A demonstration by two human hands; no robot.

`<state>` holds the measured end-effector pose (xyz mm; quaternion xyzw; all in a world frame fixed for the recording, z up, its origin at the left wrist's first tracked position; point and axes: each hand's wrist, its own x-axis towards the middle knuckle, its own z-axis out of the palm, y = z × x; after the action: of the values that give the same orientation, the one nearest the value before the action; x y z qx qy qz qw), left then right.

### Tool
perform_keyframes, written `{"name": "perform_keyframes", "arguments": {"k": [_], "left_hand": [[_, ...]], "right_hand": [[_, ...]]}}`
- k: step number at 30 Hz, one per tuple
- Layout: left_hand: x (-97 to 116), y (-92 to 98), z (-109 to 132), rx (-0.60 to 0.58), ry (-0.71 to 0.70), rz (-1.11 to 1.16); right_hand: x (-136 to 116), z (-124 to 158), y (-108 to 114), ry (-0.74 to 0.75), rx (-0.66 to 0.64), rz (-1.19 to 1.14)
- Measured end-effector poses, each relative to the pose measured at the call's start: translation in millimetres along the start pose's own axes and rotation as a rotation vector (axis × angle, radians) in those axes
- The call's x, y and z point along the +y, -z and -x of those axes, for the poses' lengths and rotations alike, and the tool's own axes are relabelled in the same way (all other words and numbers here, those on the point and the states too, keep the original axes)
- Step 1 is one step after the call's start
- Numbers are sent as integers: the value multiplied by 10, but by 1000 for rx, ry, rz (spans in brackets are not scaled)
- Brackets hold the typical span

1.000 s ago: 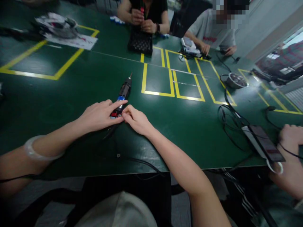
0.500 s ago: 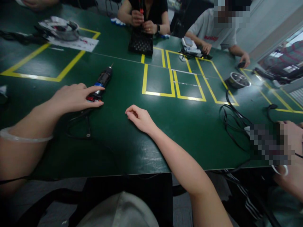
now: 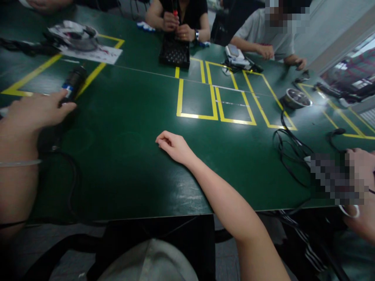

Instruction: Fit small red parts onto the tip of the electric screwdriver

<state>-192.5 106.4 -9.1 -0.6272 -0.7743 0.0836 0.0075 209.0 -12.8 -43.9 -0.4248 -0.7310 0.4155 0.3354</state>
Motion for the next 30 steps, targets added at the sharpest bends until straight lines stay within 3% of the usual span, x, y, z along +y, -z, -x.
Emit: {"name": "perform_keyframes", "arguments": {"k": [7, 14, 19, 30], "left_hand": [[184, -4, 142, 30, -1, 36], [115, -22, 146, 24, -12, 217], [158, 5, 156, 58, 16, 162], [780, 229, 772, 147, -307, -153]], "right_hand": [[-10, 11, 10, -16, 0, 22], [-14, 24, 17, -9, -9, 8], [-18, 20, 17, -20, -26, 8], [11, 34, 18, -30, -27, -12]]}}
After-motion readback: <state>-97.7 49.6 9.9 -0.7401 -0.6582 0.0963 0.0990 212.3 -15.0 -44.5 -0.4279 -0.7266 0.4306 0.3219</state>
